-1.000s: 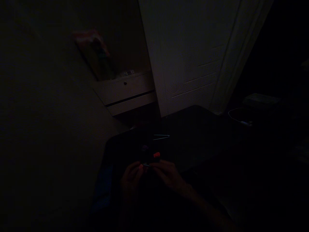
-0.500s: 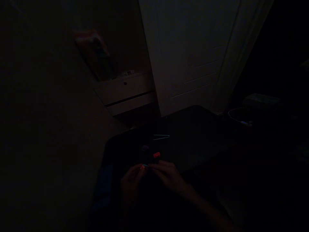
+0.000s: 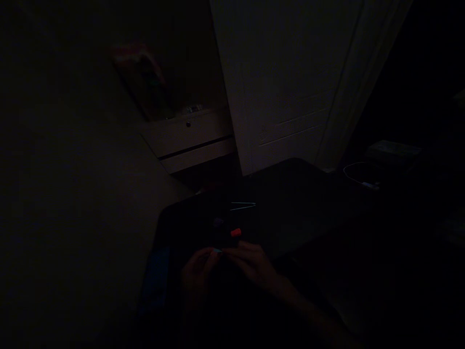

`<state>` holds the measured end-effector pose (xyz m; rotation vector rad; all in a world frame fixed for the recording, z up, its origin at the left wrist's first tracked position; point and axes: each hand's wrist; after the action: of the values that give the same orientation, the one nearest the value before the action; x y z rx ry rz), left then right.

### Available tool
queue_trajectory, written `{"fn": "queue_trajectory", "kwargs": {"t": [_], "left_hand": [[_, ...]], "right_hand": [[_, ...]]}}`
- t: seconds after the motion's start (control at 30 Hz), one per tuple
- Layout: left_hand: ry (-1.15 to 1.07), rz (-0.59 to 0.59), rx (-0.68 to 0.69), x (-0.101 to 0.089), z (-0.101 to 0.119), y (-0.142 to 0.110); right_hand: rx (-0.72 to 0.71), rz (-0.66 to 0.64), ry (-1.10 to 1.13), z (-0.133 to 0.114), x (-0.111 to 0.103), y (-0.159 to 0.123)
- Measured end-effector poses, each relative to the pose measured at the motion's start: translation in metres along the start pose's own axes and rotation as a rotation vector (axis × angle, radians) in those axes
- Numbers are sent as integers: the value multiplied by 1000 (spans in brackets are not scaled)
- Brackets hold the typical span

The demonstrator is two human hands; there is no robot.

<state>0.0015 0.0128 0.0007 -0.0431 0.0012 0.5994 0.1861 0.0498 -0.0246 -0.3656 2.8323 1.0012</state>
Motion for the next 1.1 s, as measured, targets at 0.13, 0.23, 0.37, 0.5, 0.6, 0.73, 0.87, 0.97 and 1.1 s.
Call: {"fn": "queue_trajectory", "kwargs": {"t": [0.13, 0.23, 0.37, 0.5, 0.6, 0.73, 0.87, 0.97, 1.1], "left_hand": [[-2, 2, -2, -2, -4, 1], [-7, 25, -8, -3, -8, 2], [-29, 46, -40, -3, -10, 3], [-70, 37, -51, -2, -7, 2], [-67, 11, -56, -1, -3, 1], [-61, -14, -49, -1, 1, -1], [-46, -24, -33, -1, -2, 0], [-64, 0, -23, -1, -5, 1], [-58, 32, -14, -2, -8, 2]], "right_hand": [[-12, -28, -58, -2, -2, 0], [-16, -36, -53, -1, -3, 0], [-28, -37, -61, -2, -3, 1], [-33, -28, -75, -2, -2, 1], [-22, -19, -76, 0, -1, 0], [-24, -29, -92, 0, -1, 0], [-35, -18, -70, -2, -3, 0], [-25, -28, -71, -1, -3, 0], [-23, -23, -74, 3, -1, -2]]}}
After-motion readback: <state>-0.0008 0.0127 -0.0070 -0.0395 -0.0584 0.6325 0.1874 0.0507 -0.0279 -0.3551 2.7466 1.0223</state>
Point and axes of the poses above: each hand's wrist, its own y-axis towards the middle knuckle, its own x-axis out of the palm, z = x × y, and after that the axes turned 7 degrees about z, right-handed
